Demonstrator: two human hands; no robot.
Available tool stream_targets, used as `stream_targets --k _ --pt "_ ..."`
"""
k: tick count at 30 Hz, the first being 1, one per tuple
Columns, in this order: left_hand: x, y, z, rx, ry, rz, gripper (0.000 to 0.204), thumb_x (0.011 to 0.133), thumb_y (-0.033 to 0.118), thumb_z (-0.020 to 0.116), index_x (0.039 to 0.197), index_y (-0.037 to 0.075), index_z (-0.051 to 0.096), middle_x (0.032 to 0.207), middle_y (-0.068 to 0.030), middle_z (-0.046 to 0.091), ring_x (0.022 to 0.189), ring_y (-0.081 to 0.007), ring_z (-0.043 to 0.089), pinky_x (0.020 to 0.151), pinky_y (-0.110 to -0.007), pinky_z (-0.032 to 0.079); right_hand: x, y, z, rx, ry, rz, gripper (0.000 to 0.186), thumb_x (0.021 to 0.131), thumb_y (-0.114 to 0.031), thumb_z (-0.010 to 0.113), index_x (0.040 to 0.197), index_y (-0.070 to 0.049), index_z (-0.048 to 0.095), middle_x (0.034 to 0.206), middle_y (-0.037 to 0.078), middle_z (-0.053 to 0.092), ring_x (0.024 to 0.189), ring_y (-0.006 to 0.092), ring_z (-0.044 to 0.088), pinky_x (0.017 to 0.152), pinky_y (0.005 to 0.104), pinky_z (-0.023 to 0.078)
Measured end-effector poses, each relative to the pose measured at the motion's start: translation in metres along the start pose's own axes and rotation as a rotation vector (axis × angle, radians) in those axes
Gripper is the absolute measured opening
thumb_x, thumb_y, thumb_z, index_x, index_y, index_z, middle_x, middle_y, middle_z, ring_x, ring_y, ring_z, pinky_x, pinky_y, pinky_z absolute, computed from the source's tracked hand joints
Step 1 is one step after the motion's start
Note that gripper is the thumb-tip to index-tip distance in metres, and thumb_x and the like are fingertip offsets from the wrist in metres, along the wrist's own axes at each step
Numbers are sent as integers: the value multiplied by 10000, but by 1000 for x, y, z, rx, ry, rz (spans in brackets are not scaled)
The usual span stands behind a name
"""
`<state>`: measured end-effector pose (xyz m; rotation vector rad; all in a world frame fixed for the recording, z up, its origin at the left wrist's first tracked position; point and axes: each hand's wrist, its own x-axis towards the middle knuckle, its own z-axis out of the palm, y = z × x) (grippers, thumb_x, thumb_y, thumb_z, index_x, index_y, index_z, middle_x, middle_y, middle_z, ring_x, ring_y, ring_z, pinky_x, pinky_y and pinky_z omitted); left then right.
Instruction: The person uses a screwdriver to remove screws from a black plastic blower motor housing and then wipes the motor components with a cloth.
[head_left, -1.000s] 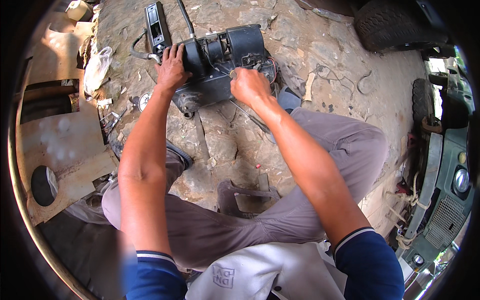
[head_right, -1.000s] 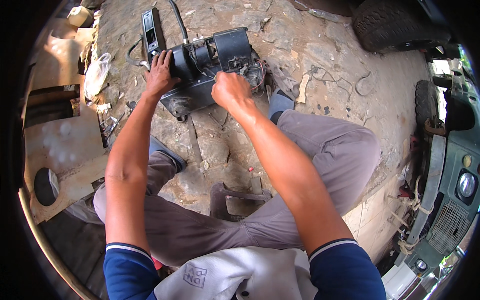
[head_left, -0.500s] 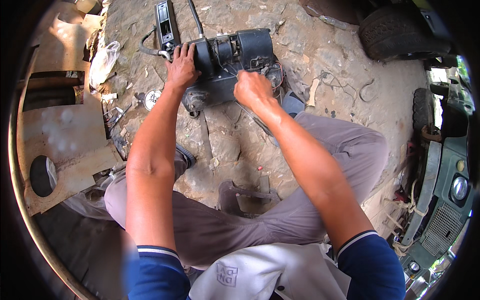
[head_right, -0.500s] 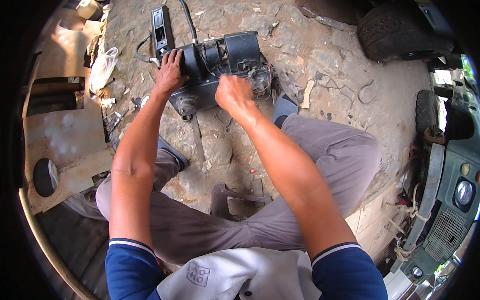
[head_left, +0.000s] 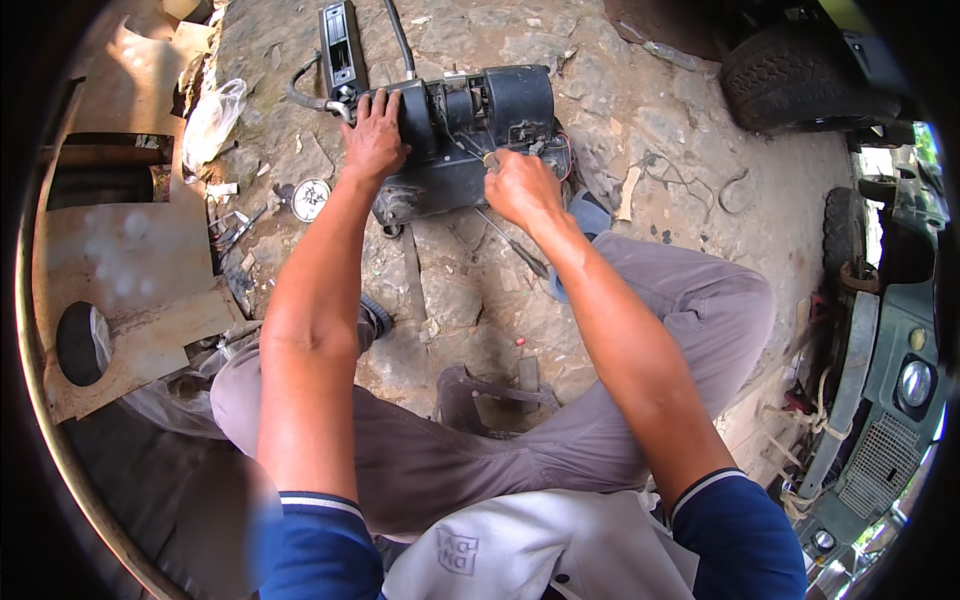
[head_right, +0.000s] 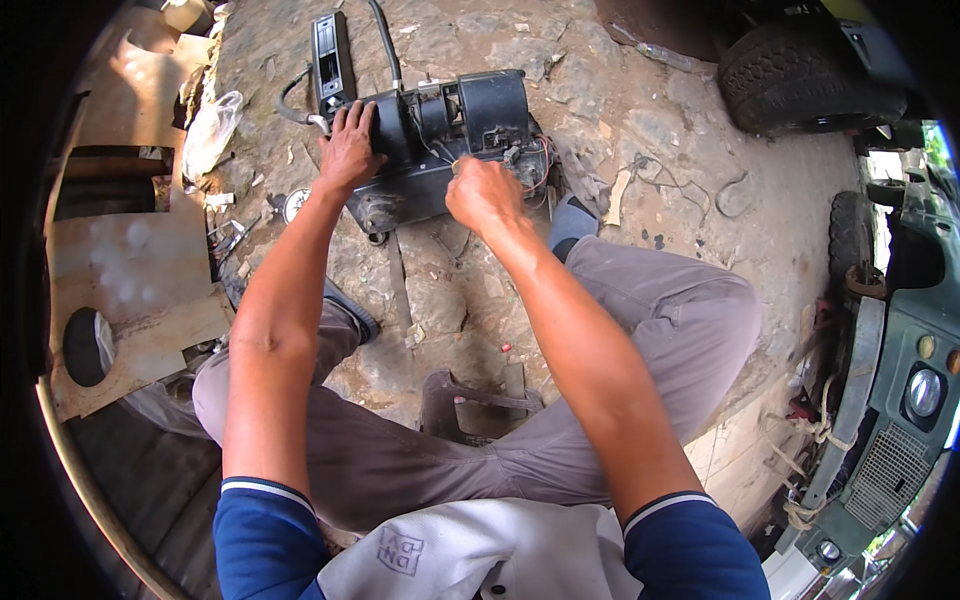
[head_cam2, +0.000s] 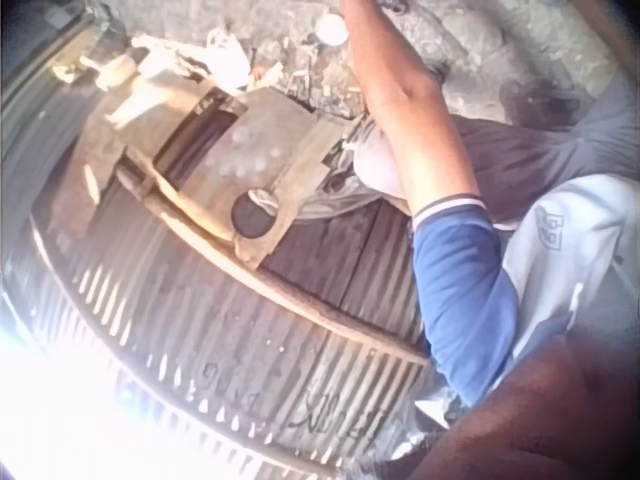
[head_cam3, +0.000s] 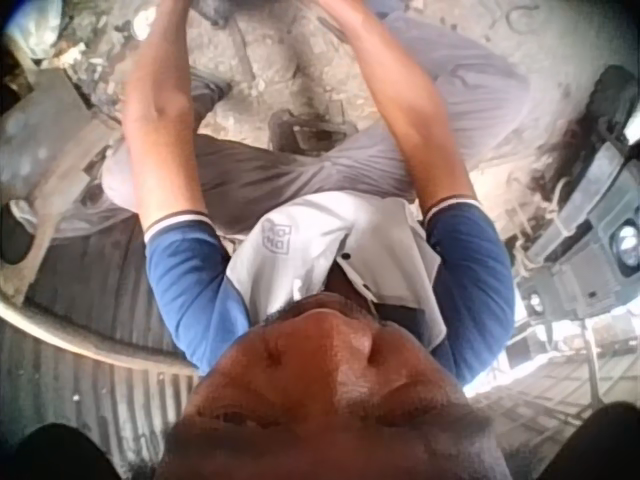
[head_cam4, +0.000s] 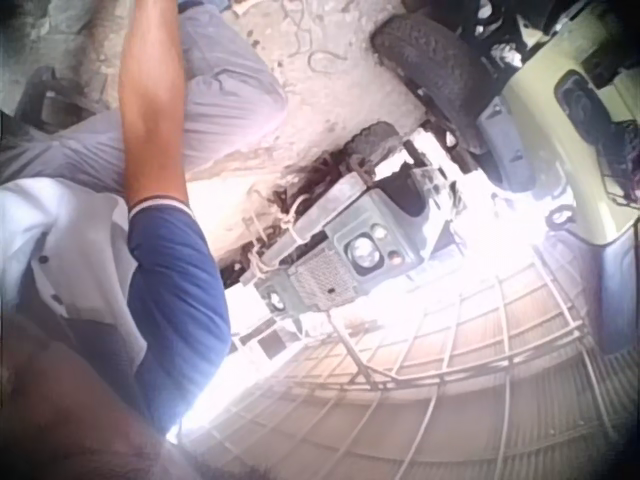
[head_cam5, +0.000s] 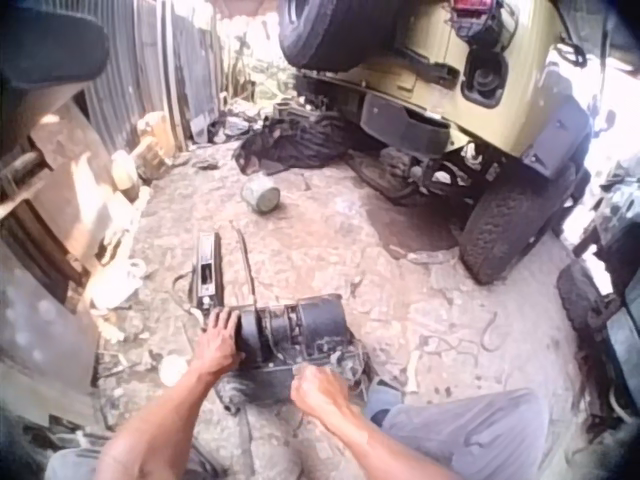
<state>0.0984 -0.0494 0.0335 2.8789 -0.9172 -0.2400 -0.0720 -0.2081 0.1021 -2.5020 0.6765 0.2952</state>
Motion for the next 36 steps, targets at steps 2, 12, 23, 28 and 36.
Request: stream_targets --k 2,12,23,28,36 --pt "1 0 0 -8 14 6 967 719 247 840 1520 162 306 1583 -73 302 1463 -316 255 1045 -640 358 5 -5 -1 8 -42 26 285 851 -181 568 1057 -40 704 1036 263 691 1014 432 658 895 500 522" --pt "1 -2 -4 -13 17 25 925 719 232 835 1498 153 342 1549 -78 347 1435 -327 301 1034 -656 364 29 -27 -23 136 -189 183 296 857 -163 599 1072 5 714 1150 251 671 1124 388 637 947 436 524" --pt "-6 -3 29 99 -297 69 865 760 388 793 1475 150 368 1482 -94 432 1357 -326 413 1036 -618 374 11 2 34 282 148 168 256 901 -189 558 1038 6 648 934 298 684 923 473 664 835 529 526" --pt "-3 -2 51 -89 -163 -2 699 818 473 715 1382 118 506 1368 -137 540 1299 -336 467 993 -585 403 22 0 -3 218 18 157 289 881 -186 571 1088 -4 658 1026 282 682 1021 447 649 893 503 517" --pt "72 -34 42 -248 108 -44 519 898 434 653 1256 60 614 1201 -180 602 1194 -362 533 949 -505 444 39 4 -38 150 -43 123 287 850 -176 591 1070 -14 680 1023 283 680 1006 445 647 874 500 520"
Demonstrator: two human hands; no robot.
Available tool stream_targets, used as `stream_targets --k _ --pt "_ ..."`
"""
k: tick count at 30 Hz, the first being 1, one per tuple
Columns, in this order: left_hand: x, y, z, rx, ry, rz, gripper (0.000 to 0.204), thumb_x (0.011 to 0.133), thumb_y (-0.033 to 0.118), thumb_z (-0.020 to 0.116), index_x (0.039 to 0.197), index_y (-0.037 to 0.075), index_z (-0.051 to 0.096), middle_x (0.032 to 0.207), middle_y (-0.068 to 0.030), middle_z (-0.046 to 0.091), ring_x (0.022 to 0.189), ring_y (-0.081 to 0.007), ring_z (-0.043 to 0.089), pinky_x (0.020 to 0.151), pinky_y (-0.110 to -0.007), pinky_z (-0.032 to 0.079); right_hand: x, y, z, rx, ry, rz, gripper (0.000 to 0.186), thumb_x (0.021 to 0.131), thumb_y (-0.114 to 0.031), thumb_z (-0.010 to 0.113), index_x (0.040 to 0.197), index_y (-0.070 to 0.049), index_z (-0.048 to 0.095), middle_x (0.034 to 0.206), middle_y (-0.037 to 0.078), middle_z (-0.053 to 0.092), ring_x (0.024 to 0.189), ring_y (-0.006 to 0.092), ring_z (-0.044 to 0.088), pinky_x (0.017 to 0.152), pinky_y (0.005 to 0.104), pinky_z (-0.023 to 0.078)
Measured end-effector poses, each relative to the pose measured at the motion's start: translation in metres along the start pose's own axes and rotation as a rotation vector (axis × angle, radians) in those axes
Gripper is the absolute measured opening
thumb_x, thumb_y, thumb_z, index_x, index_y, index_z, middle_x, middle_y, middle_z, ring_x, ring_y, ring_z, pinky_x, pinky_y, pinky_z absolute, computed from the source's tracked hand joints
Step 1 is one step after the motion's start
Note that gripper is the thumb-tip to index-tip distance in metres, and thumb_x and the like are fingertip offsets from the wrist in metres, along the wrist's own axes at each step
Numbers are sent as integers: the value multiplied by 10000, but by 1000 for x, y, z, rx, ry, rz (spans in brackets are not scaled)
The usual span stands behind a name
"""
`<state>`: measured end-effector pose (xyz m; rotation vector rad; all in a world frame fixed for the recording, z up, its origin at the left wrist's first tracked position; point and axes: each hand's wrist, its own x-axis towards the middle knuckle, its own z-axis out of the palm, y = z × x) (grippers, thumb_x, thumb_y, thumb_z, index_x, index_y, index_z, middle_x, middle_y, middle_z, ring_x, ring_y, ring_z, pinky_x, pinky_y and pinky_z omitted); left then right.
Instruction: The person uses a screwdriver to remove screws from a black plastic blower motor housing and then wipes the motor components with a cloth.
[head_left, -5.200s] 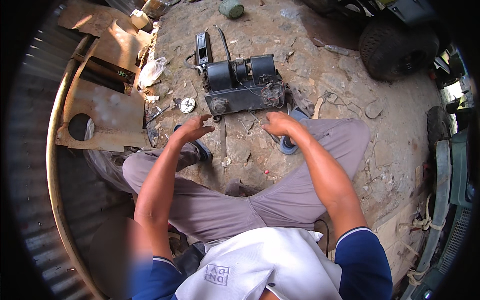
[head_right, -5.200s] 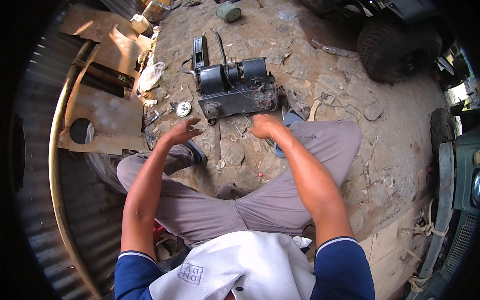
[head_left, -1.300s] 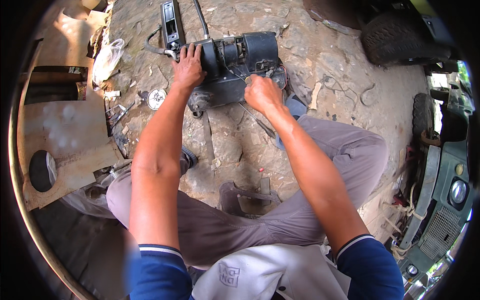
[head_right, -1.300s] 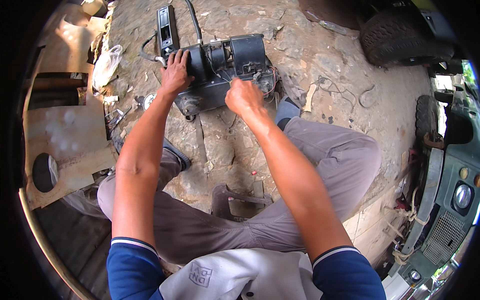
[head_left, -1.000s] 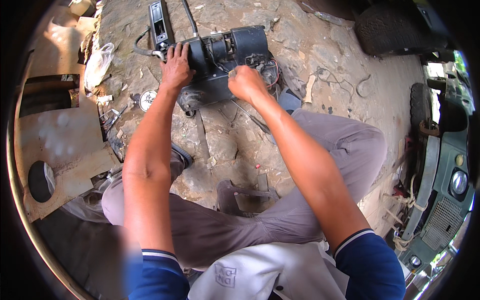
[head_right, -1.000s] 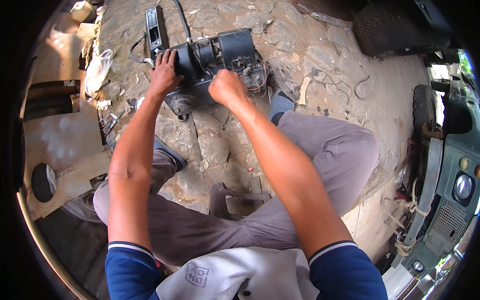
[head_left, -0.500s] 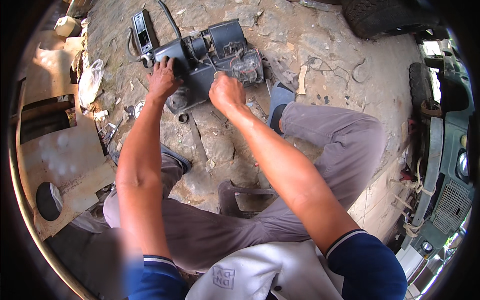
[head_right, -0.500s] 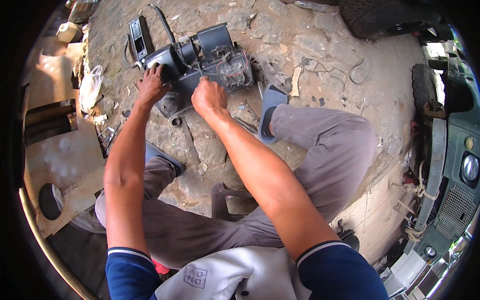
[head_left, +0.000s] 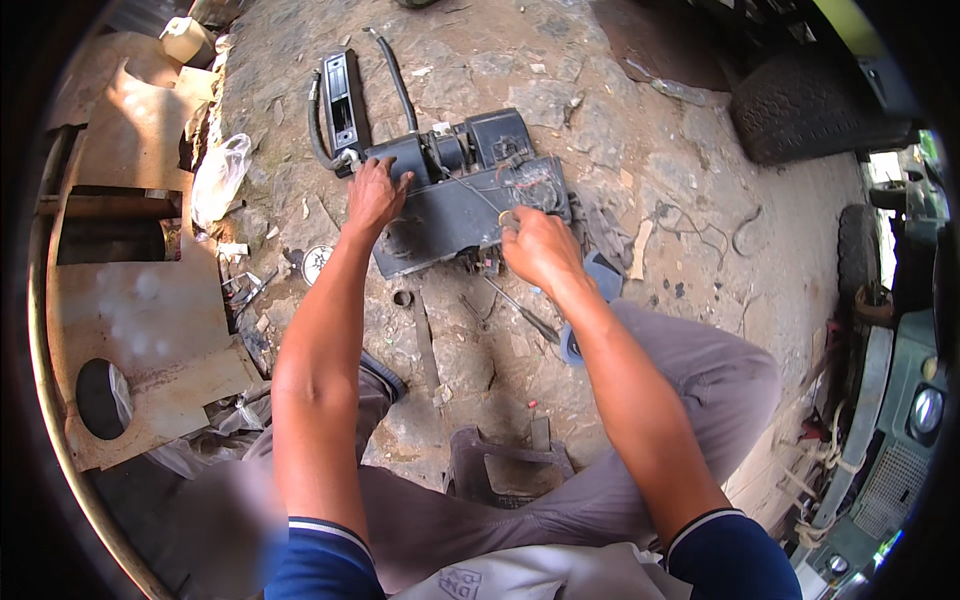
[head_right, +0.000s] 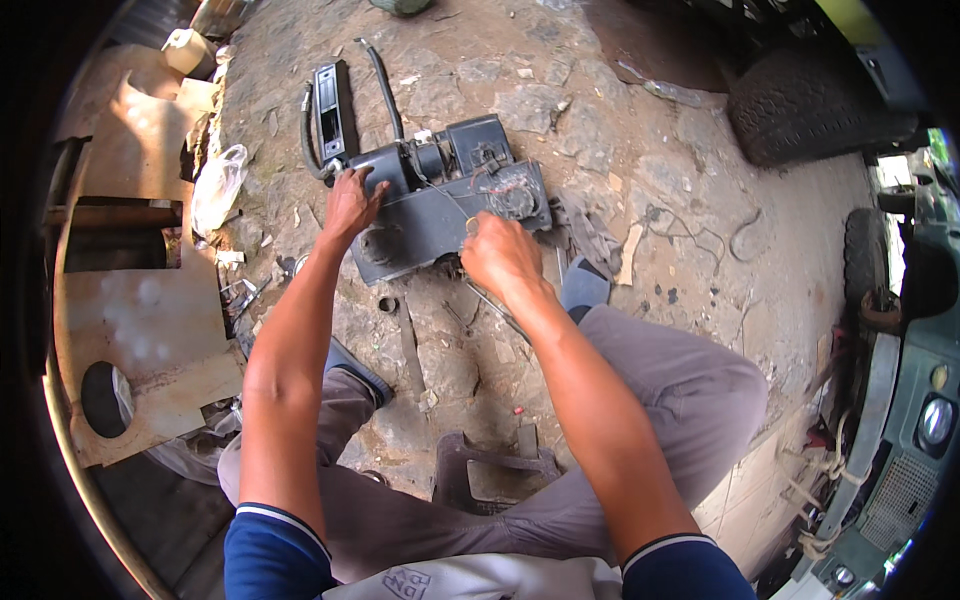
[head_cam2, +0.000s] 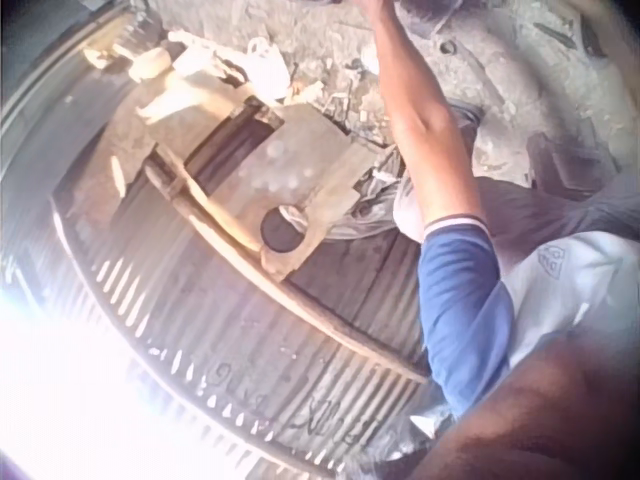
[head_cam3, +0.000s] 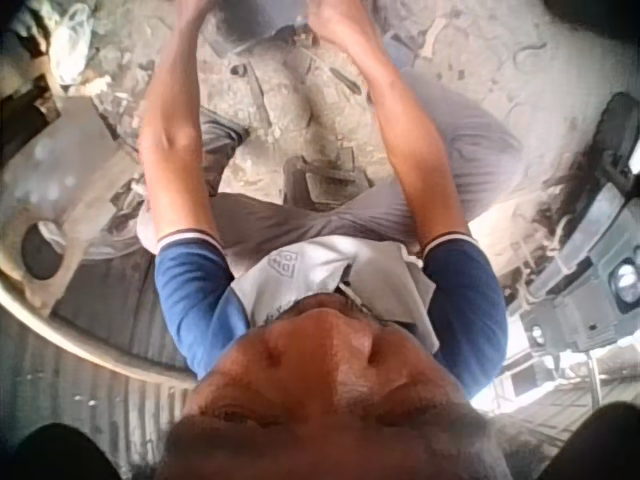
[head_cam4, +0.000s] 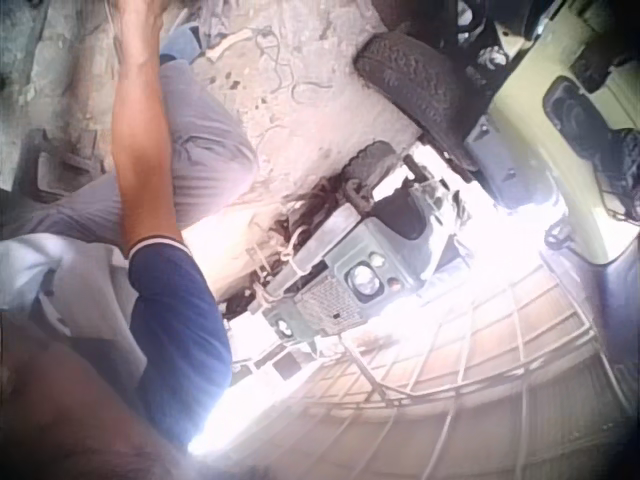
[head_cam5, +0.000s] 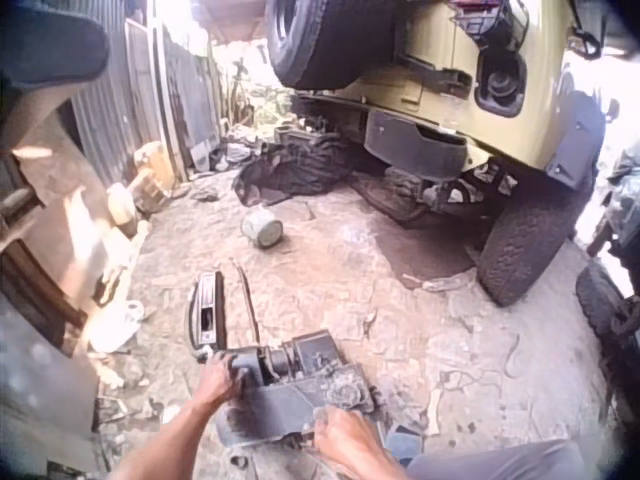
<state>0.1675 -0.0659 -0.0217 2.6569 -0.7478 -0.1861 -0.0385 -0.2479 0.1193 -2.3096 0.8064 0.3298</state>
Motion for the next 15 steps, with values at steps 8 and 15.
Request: stream_targets --k 8,15 --pt "118 -13 17 -40 -452 -146 814 898 722 437 1144 -16 676 1190 -254 654 1169 -409 593 980 -469 466 63 -1 -14 -134 -81 -112 279 838 -175 566 1030 -7 680 942 285 683 936 455 656 853 501 517" --pt "163 -31 52 -52 -710 -194 1020 835 835 386 1199 -87 626 1258 -301 600 1233 -418 548 1039 -426 416 72 4 -20 -175 -155 -157 235 860 -182 600 1020 -25 670 866 259 686 864 448 662 791 510 526"
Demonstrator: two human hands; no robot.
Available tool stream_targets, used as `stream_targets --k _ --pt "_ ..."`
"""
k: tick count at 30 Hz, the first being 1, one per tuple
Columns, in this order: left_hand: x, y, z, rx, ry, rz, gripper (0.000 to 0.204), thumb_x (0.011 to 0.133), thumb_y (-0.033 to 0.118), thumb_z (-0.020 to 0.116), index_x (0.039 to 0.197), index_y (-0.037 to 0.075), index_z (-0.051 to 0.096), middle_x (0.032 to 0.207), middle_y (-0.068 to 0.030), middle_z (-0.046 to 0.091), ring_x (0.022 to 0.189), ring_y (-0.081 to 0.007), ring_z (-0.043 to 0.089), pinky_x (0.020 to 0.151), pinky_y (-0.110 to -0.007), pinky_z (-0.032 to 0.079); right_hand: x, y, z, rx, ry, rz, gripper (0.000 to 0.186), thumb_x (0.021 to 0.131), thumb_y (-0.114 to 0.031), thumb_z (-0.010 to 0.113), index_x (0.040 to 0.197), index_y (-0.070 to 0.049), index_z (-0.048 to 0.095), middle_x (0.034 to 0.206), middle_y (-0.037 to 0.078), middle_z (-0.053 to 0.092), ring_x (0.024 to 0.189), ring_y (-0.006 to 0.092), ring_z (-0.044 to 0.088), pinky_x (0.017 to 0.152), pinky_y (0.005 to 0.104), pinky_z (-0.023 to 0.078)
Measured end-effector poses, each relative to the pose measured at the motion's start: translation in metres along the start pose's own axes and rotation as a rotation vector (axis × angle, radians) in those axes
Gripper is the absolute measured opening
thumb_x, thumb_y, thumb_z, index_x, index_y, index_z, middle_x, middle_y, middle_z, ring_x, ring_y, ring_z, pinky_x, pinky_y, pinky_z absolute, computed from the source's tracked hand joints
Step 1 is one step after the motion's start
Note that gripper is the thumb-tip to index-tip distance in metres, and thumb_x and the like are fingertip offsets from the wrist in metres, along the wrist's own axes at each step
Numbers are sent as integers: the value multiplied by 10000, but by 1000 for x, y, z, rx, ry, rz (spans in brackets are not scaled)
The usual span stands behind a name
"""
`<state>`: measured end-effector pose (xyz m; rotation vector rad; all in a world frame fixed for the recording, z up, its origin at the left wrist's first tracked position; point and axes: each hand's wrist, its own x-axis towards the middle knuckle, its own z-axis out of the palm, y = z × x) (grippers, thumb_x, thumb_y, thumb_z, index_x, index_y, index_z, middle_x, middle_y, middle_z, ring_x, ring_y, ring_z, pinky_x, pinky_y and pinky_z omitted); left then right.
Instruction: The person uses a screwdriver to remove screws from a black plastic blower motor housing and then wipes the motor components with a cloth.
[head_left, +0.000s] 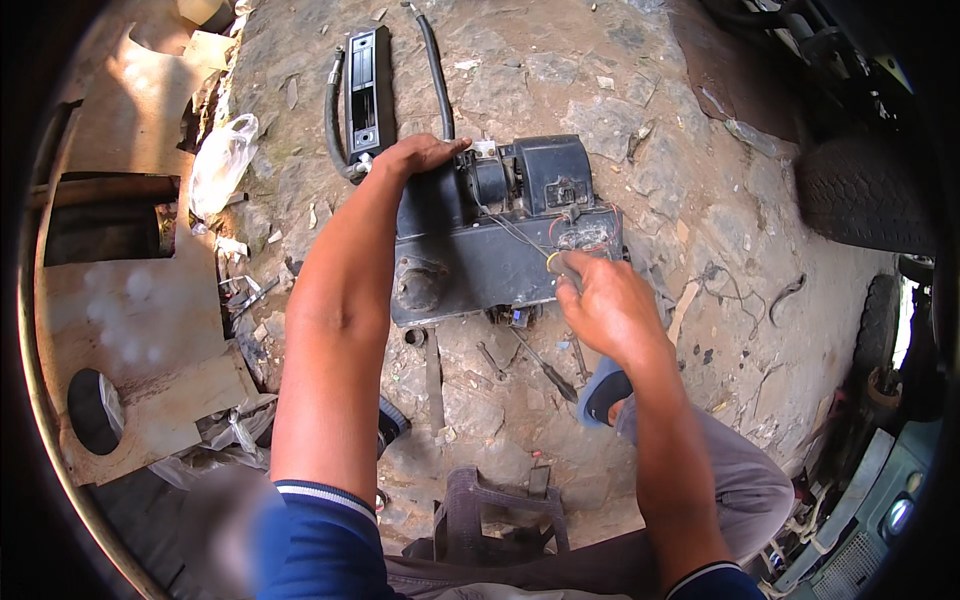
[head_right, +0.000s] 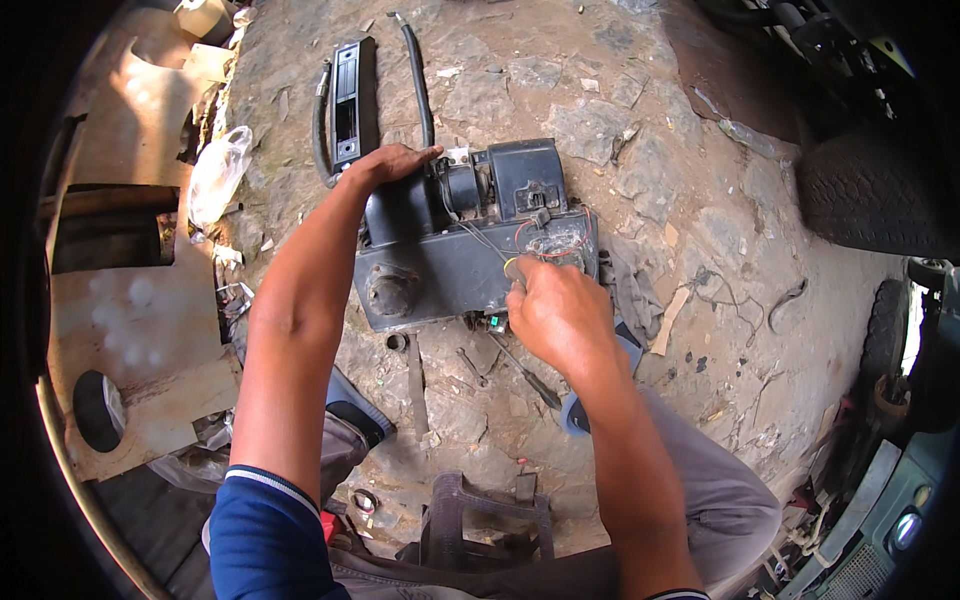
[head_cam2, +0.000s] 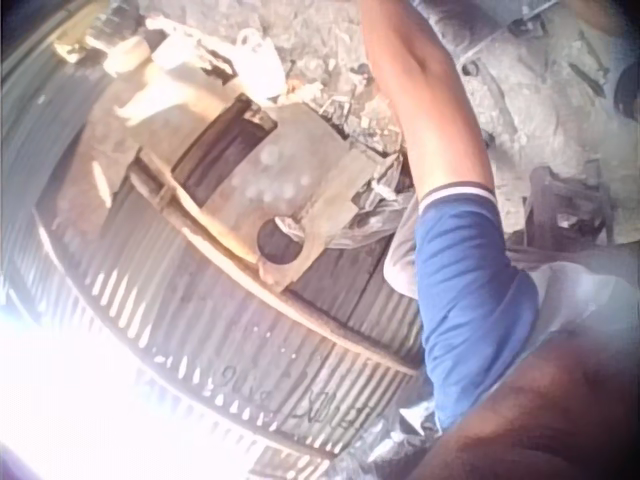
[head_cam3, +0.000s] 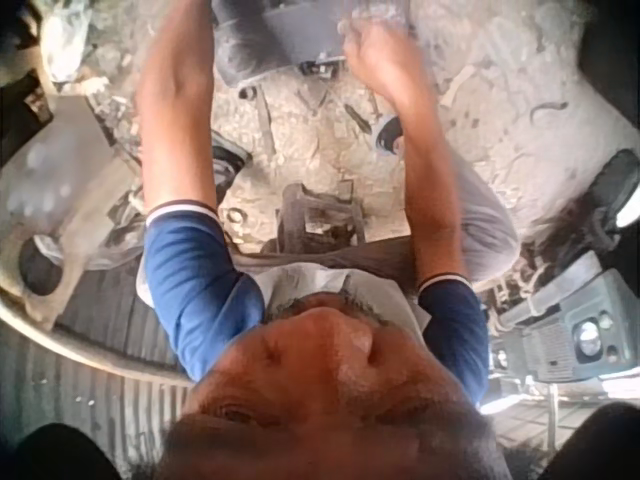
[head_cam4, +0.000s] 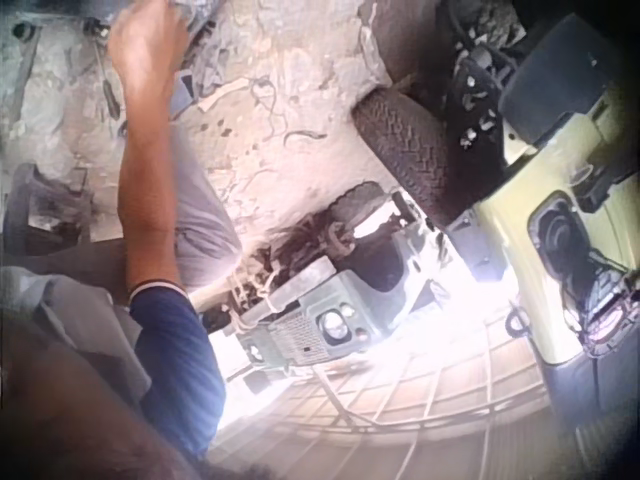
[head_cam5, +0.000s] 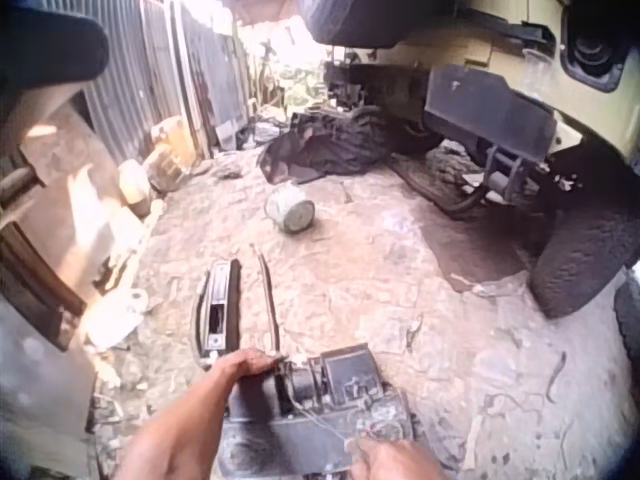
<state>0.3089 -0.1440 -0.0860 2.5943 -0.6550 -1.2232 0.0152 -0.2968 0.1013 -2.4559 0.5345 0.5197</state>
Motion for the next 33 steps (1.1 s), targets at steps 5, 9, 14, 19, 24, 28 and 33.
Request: stream_targets --k 5,9,14,19,24,28,33 --pt "-7 16 3 -4 -103 -61 1071 772 895 376 1265 -27 609 1281 -274 601 1265 -408 527 1060 -423 402 -13 3 0 41 -9 28 181 872 -181 617 974 -34 650 802 253 672 820 446 659 733 513 525" --pt "-56 22 9 44 117 -42 1041 774 882 398 1268 -7 621 1255 -272 616 1214 -419 564 1028 -436 432 -42 -3 7 60 13 -31 178 880 -179 606 973 -30 635 773 251 669 800 444 664 717 516 526" --pt "-127 45 24 158 343 24 927 840 829 385 1275 44 612 1335 -208 563 1303 -364 485 1058 -579 354 -69 -21 39 15 55 -31 212 878 -168 598 1005 2 619 817 270 679 793 443 678 722 527 535" --pt "-176 47 42 178 486 93 882 863 798 400 1244 32 613 1287 -213 573 1248 -372 502 1019 -565 372 -91 -24 70 100 174 23 240 905 -173 563 1048 15 600 854 292 676 822 478 665 748 540 527" --pt "-210 50 56 204 528 135 865 877 774 407 1260 20 589 1297 -222 559 1263 -368 473 1023 -546 353 -136 -31 88 170 226 19 259 924 -185 539 1076 18 590 882 302 678 840 498 655 762 556 512" --pt "-221 49 66 212 525 126 873 878 772 401 1290 22 572 1318 -224 550 1286 -365 457 1034 -539 340 -155 -35 99 138 208 7 271 930 -187 533 1099 21 573 893 310 677 848 504 653 769 562 507" --pt "-225 48 68 224 524 121 875 886 767 391 1313 23 562 1360 -219 529 1314 -361 435 1056 -551 318 -154 -42 121 155 251 49 309 937 -189 528 1168 16 533 894 315 672 849 509 648 776 566 504"
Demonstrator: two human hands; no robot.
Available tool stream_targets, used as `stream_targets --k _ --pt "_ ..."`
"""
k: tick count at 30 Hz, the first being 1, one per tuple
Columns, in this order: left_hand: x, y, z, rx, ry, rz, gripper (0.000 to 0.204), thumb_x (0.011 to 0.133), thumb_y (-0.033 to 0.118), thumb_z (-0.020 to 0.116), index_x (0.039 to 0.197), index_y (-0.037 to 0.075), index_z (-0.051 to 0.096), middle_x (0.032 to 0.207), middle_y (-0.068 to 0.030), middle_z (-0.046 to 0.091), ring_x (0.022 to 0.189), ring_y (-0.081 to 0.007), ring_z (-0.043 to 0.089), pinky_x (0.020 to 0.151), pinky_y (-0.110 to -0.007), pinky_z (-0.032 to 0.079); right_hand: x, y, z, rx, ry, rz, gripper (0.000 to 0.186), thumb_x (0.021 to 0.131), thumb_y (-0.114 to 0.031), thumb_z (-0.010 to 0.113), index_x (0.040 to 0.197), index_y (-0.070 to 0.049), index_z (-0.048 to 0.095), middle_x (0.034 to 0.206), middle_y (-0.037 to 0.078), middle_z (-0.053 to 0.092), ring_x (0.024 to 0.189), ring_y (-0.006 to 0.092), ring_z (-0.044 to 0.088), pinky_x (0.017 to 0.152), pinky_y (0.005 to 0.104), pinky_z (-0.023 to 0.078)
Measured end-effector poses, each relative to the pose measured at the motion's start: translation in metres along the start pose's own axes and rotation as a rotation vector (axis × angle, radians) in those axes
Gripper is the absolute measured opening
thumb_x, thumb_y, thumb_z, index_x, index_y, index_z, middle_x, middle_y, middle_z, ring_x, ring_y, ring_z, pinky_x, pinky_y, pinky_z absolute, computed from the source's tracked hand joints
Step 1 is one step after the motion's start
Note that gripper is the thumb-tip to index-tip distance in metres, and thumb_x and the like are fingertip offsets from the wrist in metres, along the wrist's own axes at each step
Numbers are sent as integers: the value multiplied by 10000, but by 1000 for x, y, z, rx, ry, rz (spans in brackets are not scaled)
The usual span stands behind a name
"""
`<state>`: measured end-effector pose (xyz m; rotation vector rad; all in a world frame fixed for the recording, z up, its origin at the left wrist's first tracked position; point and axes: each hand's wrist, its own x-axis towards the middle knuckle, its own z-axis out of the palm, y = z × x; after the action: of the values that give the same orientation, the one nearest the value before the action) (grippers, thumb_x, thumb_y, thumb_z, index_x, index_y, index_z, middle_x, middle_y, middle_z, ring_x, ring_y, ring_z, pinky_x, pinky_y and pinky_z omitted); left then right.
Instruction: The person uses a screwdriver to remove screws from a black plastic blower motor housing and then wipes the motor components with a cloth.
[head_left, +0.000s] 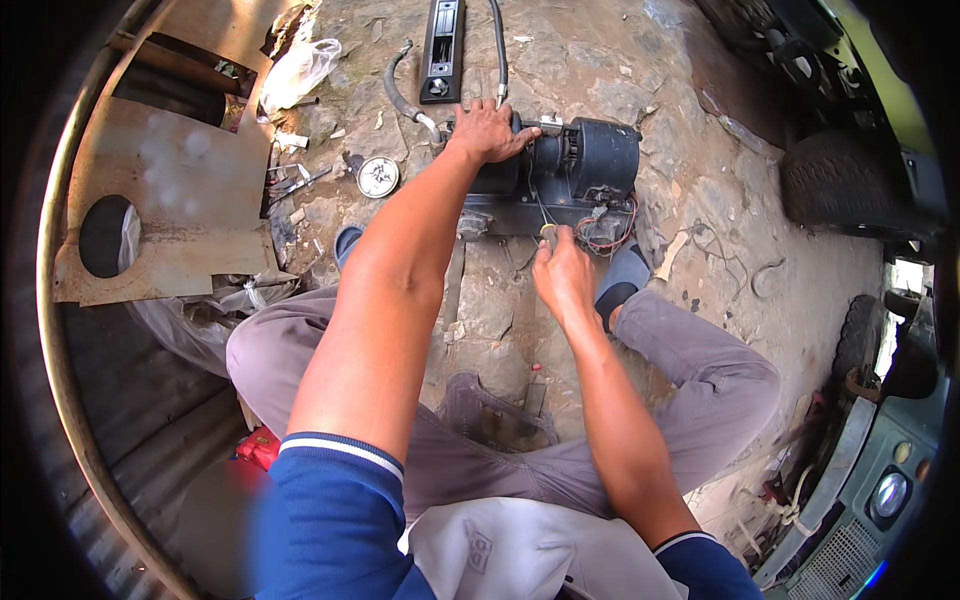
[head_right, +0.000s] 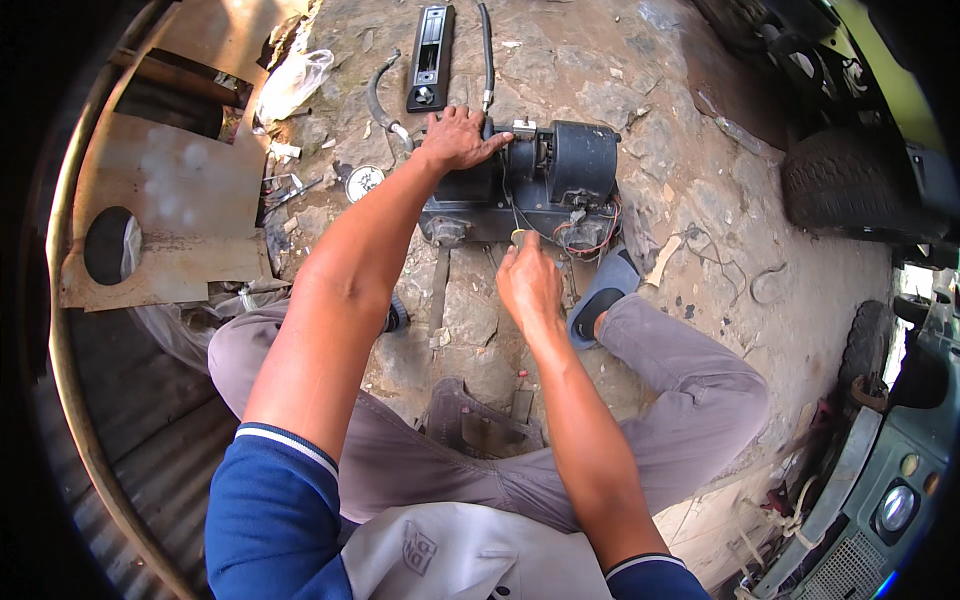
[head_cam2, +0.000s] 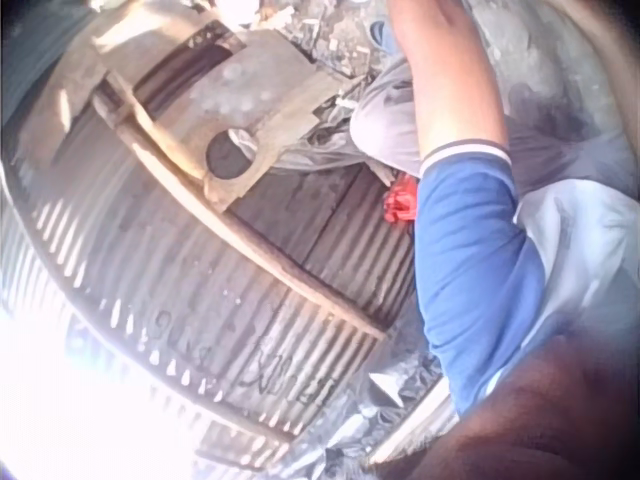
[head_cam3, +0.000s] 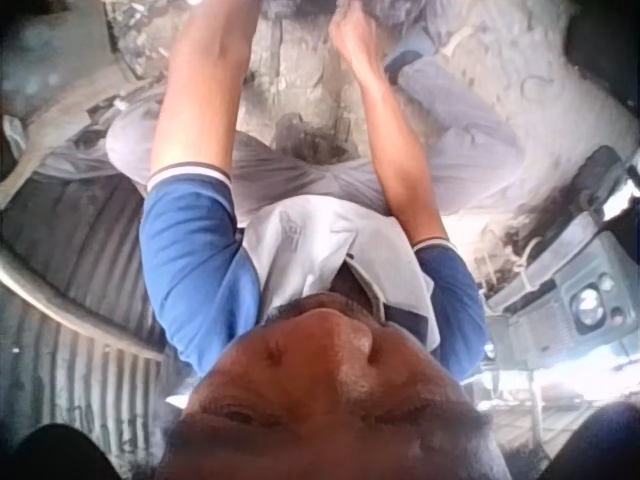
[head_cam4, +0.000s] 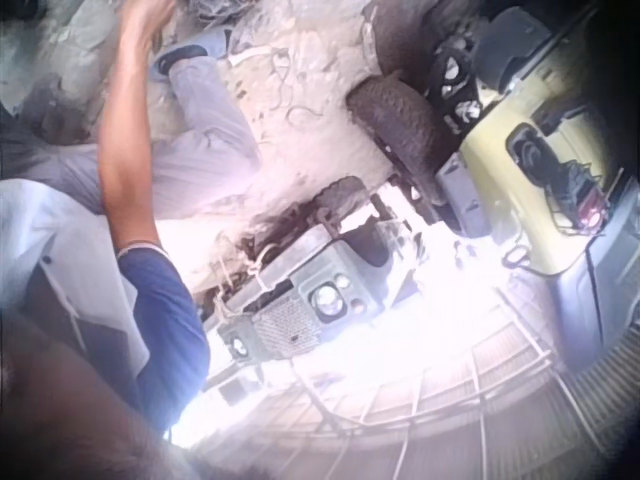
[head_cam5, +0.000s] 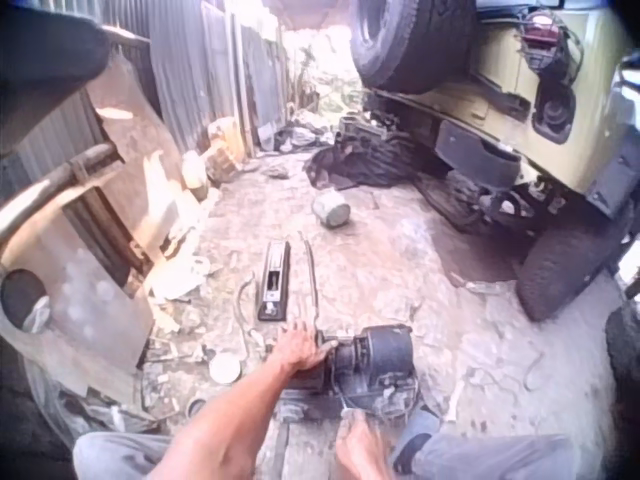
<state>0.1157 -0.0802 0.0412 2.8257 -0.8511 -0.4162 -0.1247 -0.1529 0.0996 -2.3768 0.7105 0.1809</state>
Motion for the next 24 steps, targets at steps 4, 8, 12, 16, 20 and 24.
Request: stream_targets --k 4,8,12,16,20,24 --pt "0 1 1 -18 15 14 882 891 766 381 1329 18 549 1378 -205 519 1326 -358 425 1061 -553 312 10 0 30 60 142 46 314 943 -195 528 1195 -8 528 906 313 672 869 503 647 783 569 501" --pt "2 -4 6 -11 -6 11 878 894 765 374 1342 29 542 1374 -203 521 1335 -354 418 1061 -548 313 5 -20 44 70 71 151 302 947 -206 516 1209 -60 542 950 309 677 925 507 641 805 564 503" --pt "0 -6 4 -49 -6 23 826 900 738 403 1311 38 561 1372 -195 524 1335 -350 421 1092 -600 273 25 -26 5 25 -39 141 309 938 -210 509 1177 -18 548 991 321 671 981 502 635 881 562 497" --pt "2 -7 4 -43 0 11 821 900 734 410 1300 35 570 1361 -196 534 1332 -347 426 1079 -601 283 16 -23 17 5 -101 256 403 946 -245 494 1270 -4 505 1031 326 664 1003 497 633 902 546 493" --pt "3 -4 6 -23 9 32 851 894 754 400 1329 38 553 1352 -207 532 1321 -352 436 1050 -565 323 18 -20 70 313 91 404 360 970 -271 484 1164 6 609 1076 269 672 1051 454 621 898 507 480" --pt "-2 -7 3 -32 22 1 794 905 709 430 1310 40 564 1340 -179 550 1309 -336 441 1060 -563 294 10 -19 74 544 211 318 341 968 -257 511 1115 20 645 1046 280 667 1008 448 635 848 470 492"
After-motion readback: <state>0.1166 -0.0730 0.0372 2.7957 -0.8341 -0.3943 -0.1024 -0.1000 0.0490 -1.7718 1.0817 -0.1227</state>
